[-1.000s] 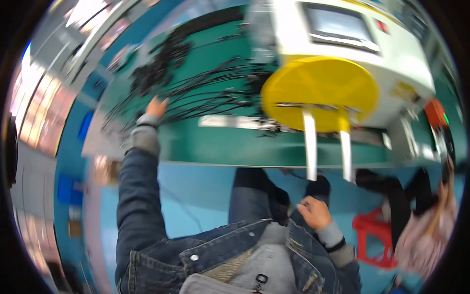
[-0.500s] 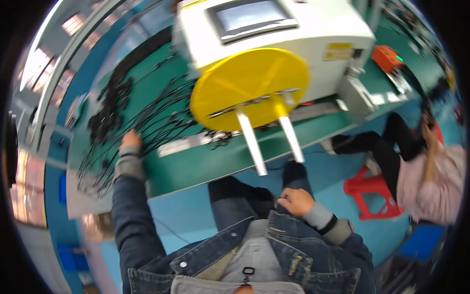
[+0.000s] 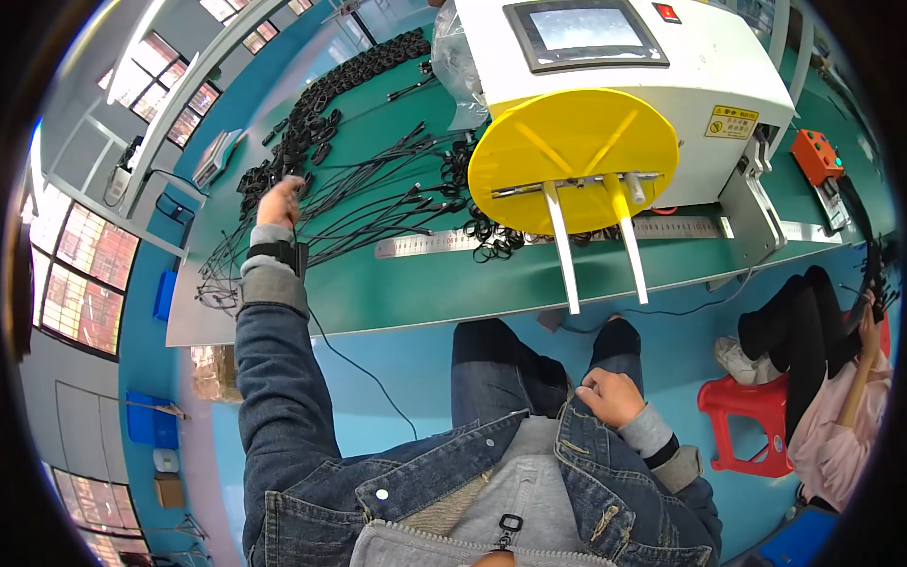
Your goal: The person picks up a cable, threads it through the winding machine, and removes the coiled cable by hand. They then secure the coil with a tie and place it on the table before repeating the process.
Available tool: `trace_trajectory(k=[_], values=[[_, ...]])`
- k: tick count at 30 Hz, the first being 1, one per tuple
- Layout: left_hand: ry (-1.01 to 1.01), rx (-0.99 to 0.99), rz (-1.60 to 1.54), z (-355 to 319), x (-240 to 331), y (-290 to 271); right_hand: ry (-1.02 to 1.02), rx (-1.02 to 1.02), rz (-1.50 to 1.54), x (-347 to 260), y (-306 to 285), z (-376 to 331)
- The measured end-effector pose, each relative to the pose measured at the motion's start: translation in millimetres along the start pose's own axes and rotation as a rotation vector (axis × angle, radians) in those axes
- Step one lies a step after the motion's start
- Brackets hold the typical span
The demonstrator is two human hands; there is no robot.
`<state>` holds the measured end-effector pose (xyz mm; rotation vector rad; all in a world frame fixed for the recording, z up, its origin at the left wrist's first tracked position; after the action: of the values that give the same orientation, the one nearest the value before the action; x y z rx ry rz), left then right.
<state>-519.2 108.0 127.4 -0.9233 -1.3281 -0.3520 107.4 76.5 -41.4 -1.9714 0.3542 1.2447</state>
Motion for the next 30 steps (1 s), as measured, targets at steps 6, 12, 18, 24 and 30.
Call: trace_trajectory(k=[6, 12, 18, 24, 30], values=[[0.243, 0.143, -0.726, -98.8, 55.8, -10.9, 0.003, -0.038, -0.024, -8.5, -9.4, -28.8], [0.465, 0.065, -0.747, -200.5, 80.7, -13.2, -0.442, -0.328, 0.424, -158.6, -56.4, -76.2], [0.561, 0.014, -0.772, -288.2, 74.5, -1.4, -1.284, -1.046, 0.728, -286.7, -82.4, -169.7], [0.544, -0.046, -0.764, -344.9, 47.4, 39.4, -1.09, -1.339, 0.887, -306.3, -77.6, -187.0], [0.591, -0.125, -0.786, -372.3, 71.8, 79.9, -1.456, -1.297, 0.619, -273.9, -106.4, -213.4]])
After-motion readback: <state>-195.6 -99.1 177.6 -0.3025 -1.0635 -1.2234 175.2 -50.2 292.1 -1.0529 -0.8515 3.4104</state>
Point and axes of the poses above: each hand's wrist, its own z-axis towards the middle knuckle, its own y-axis out of the palm, x = y × z, the point moved 7 cm from there along z, towards the middle knuckle, and after that the axes turned 8 degrees about z, right-handed, at the moved point
